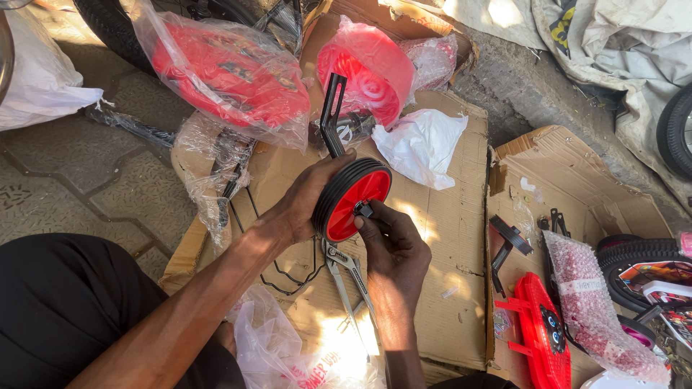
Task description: The person unpacks red wheels and metal hardware from plastic bags on a cardboard surface. They insert axles into the wheels, secure them with nuts using pliers, and attach black caps to the wheel hubs.
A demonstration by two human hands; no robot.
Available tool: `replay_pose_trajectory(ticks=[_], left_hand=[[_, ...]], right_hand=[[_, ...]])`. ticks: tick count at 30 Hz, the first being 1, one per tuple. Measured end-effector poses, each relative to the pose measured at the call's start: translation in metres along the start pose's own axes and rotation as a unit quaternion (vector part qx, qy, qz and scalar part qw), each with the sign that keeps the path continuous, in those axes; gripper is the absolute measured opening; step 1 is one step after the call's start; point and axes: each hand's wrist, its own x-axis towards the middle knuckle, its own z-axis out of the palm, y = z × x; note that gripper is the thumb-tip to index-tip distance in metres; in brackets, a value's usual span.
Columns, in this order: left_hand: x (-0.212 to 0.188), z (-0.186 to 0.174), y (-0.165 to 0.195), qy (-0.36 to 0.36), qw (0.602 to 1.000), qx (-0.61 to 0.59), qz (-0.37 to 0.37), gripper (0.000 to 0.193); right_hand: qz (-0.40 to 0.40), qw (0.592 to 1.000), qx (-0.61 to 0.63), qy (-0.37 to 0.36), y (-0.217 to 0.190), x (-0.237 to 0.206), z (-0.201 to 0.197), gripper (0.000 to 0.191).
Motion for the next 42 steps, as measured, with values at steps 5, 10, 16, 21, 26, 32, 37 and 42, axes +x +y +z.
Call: replay_pose_trajectory(ticks=[5,10,16,21,26,32,37,42], left_hand=[[0.001,0.004,-0.001,-0.044,0.999,0.006,0.008,0.065],[-0.003,0.008,0.002,-0.013,0.998,0.059,0.019,0.074],[-0.005,0.016,0.002,-0.024,0.997,0.069,0.009,0.056],[-0.013,0.020,0.000,-0.039,0.993,0.110,-0.001,0.042],[-0.017,0.025,0.004,-0.032,0.993,0.111,-0.023,0.038],[-0.017,0.028,0.005,-0.059,0.989,0.137,-0.016,0.042],[-0.021,0.029,0.006,-0.102,0.984,0.146,-0.013,0.050],[-0.027,0.037,0.010,-0.138,0.985,0.099,0.016,0.057]], right_hand=[[-0.033,0.997,-0.069,-0.003,-0.009,0.001,0.003,0.028],[-0.042,0.987,-0.158,-0.009,-0.016,0.003,0.001,0.027],[-0.040,0.989,-0.137,-0.031,-0.003,0.011,-0.011,0.025],[0.022,0.995,-0.080,-0.052,0.007,0.020,-0.020,0.026],[0.018,0.984,-0.168,-0.049,-0.001,0.018,-0.027,0.022],[-0.048,0.959,-0.277,-0.042,-0.005,0.017,-0.029,0.062],[0.054,0.986,-0.104,-0.119,-0.018,0.026,-0.033,0.094],[-0.068,0.964,-0.225,-0.125,-0.046,0.009,-0.037,0.088]])
